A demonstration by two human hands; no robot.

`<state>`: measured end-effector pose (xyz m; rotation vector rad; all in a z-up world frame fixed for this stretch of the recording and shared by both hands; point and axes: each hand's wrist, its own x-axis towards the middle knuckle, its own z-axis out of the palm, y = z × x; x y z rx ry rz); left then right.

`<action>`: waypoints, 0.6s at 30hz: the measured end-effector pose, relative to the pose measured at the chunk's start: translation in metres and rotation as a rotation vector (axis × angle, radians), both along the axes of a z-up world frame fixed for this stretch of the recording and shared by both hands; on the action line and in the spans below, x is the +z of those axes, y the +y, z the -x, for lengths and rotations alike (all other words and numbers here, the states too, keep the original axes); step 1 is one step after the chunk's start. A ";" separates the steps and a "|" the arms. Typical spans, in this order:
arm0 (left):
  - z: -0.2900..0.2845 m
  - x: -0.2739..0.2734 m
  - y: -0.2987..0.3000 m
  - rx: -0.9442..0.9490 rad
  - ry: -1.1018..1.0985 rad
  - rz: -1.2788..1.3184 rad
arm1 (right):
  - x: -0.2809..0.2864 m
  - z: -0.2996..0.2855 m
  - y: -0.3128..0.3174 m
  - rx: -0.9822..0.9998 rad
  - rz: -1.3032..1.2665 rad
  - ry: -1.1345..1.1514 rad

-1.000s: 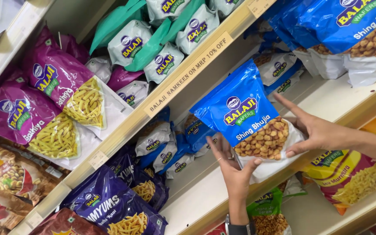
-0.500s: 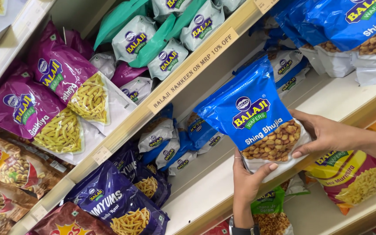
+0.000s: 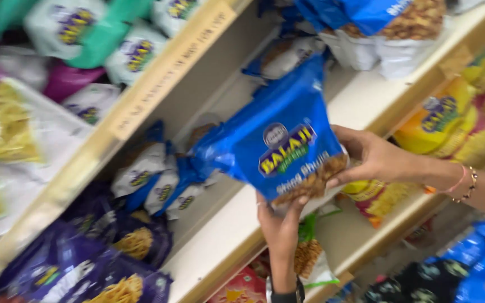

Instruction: Picking up multiple bags of snacks from a store shelf and placing them into a shopping cart.

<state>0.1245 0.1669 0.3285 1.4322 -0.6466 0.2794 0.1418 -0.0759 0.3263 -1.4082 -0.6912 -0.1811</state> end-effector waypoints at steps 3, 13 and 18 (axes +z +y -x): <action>0.027 -0.030 -0.006 0.103 0.045 -0.066 | -0.048 0.031 -0.018 -0.028 -0.024 0.004; 0.105 -0.162 -0.082 -0.360 0.603 -0.077 | -0.181 0.129 -0.074 -0.266 0.254 0.663; 0.130 -0.269 -0.117 -0.317 0.768 0.036 | -0.285 0.159 -0.094 -0.338 0.224 0.743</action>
